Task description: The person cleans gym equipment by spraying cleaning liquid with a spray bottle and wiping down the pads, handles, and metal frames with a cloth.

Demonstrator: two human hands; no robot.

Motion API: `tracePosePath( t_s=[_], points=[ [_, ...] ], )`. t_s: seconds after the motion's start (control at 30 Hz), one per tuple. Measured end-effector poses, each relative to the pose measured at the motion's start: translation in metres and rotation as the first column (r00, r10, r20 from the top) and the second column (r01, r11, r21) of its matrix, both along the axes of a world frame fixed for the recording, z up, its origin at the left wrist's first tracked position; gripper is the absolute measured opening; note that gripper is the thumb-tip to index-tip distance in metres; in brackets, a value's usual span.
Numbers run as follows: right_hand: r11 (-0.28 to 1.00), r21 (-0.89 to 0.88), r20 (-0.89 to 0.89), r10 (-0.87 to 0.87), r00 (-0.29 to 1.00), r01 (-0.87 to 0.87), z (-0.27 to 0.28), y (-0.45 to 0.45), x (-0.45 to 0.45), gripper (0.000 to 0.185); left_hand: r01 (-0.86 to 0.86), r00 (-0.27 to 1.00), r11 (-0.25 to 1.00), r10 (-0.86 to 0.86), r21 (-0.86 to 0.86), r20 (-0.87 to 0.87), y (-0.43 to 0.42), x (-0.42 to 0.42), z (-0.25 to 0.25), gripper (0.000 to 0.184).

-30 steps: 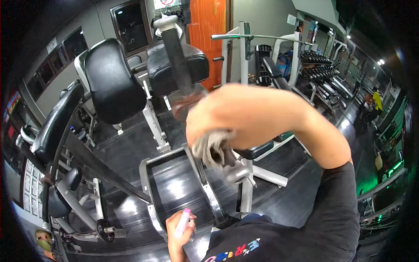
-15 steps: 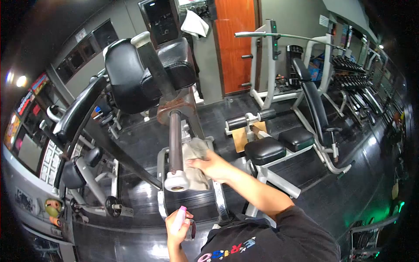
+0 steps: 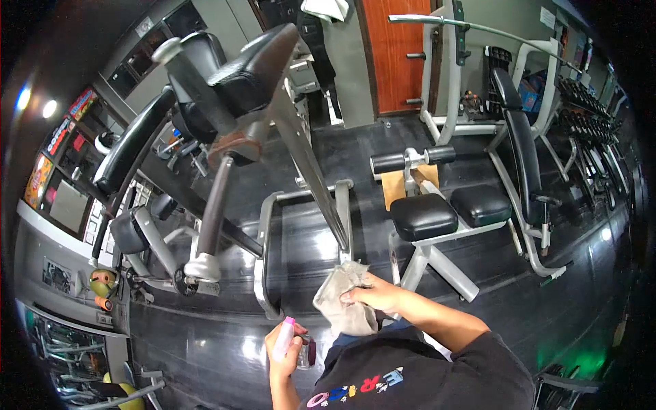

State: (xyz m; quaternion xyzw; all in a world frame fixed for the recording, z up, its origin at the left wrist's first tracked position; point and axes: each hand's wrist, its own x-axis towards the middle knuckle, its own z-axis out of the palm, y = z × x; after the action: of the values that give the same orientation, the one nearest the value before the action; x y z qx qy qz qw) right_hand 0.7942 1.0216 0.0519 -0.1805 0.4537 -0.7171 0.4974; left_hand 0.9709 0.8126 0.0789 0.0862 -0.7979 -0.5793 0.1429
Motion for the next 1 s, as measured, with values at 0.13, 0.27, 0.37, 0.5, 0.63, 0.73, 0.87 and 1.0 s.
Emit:
tracePosePath(
  t_s=[0.13, 0.27, 0.37, 0.5, 0.63, 0.73, 0.87, 1.0],
  points=[
    [0.976, 0.001, 0.072, -0.216, 0.974, 0.216, -0.031, 0.022, 0.022, 0.032, 0.044, 0.999, 0.997, -0.045, 0.063, 0.018, 0.03, -0.011, -0.011, 0.031],
    [0.969, -0.08, -0.41, -0.244, 0.879, 0.232, -0.039, 0.031, 0.028, 0.033, 0.076, 0.997, 0.99, -0.079, 0.117, 0.019, 0.06, -0.032, -0.001, 0.024],
    [0.99, 0.06, -0.487, -0.085, 0.869, 0.131, -0.024, 0.049, 0.01, 0.033, 0.087, 0.995, 0.995, -0.088, -0.039, -0.036, 0.067, -0.047, 0.0, 0.029],
    [0.98, 0.062, -0.643, -0.105, 0.759, 0.189, -0.001, 0.049, 0.0, 0.031, 0.165, 0.983, 0.945, -0.182, 0.282, 0.033, 0.074, -0.042, 0.0, 0.033],
    [0.965, 0.146, -0.755, -0.035, 0.655, 0.22, -0.011, 0.044, 0.003, 0.037, 0.231, 0.965, 0.861, -0.262, 0.453, 0.004, 0.073, -0.033, 0.001, 0.051],
    [0.959, 0.055, -0.791, -0.129, 0.599, 0.279, -0.003, 0.037, 0.02, 0.038, 0.108, 0.982, 0.915, -0.159, 0.389, 0.101, 0.077, -0.027, -0.002, 0.045],
    [0.969, 0.016, -0.786, -0.142, 0.602, 0.248, -0.01, 0.03, 0.038, 0.036, 0.277, 0.959, 0.951, -0.282, 0.134, 0.019, 0.057, -0.023, 0.004, 0.03],
    [0.952, 0.13, -0.77, -0.08, 0.633, 0.278, 0.015, 0.023, 0.052, 0.032, 0.289, 0.955, 0.951, -0.294, 0.11, 0.034, 0.041, -0.01, 0.017, 0.02]
  ],
)
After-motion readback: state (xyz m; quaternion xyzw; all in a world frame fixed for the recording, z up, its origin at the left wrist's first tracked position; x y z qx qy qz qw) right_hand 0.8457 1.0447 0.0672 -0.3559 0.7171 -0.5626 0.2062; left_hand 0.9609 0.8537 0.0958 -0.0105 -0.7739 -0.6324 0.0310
